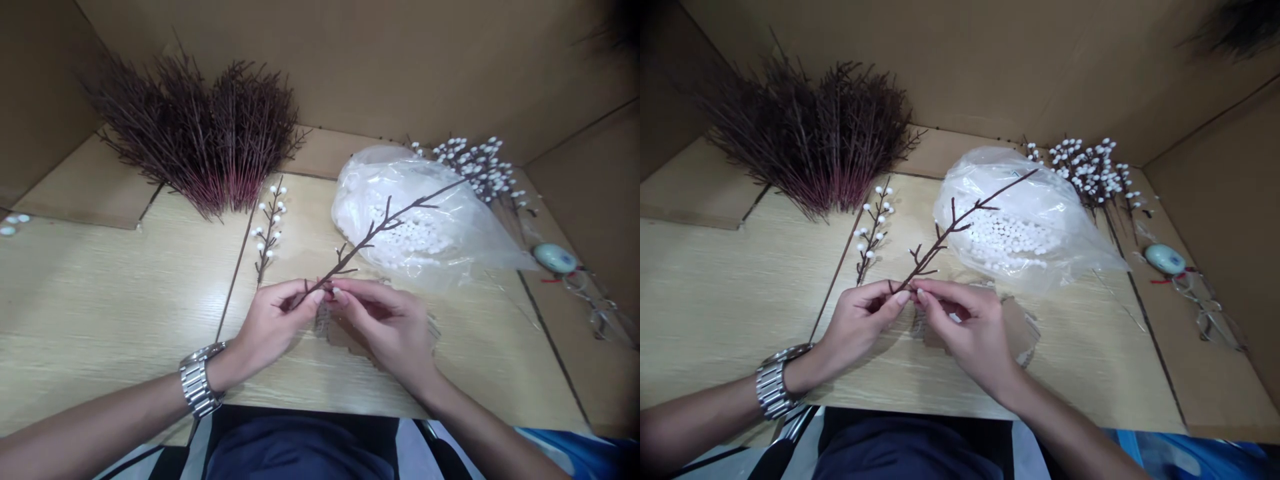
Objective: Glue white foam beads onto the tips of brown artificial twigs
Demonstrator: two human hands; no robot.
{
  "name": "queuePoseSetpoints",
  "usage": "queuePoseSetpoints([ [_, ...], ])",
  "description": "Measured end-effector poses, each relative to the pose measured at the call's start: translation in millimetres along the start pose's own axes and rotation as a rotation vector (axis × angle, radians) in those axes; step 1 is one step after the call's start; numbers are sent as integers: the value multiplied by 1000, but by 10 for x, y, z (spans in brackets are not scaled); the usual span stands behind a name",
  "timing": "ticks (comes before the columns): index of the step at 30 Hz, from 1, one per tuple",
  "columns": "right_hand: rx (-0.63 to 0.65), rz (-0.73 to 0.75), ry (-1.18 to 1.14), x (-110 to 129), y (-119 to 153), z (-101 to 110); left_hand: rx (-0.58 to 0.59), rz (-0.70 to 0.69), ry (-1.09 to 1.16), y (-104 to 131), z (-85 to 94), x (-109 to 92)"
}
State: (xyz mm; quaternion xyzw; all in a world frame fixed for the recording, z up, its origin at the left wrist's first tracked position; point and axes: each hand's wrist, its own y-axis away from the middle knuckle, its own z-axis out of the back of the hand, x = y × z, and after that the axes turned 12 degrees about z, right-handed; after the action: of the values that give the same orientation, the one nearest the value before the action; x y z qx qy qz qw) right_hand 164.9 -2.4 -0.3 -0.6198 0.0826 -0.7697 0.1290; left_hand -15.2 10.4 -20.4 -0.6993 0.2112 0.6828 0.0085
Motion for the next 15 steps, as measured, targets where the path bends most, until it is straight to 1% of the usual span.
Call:
queuePoseSetpoints([
  [15,-10,-12,-25,-25,4,-16,47,22,88,-12,3,20],
])
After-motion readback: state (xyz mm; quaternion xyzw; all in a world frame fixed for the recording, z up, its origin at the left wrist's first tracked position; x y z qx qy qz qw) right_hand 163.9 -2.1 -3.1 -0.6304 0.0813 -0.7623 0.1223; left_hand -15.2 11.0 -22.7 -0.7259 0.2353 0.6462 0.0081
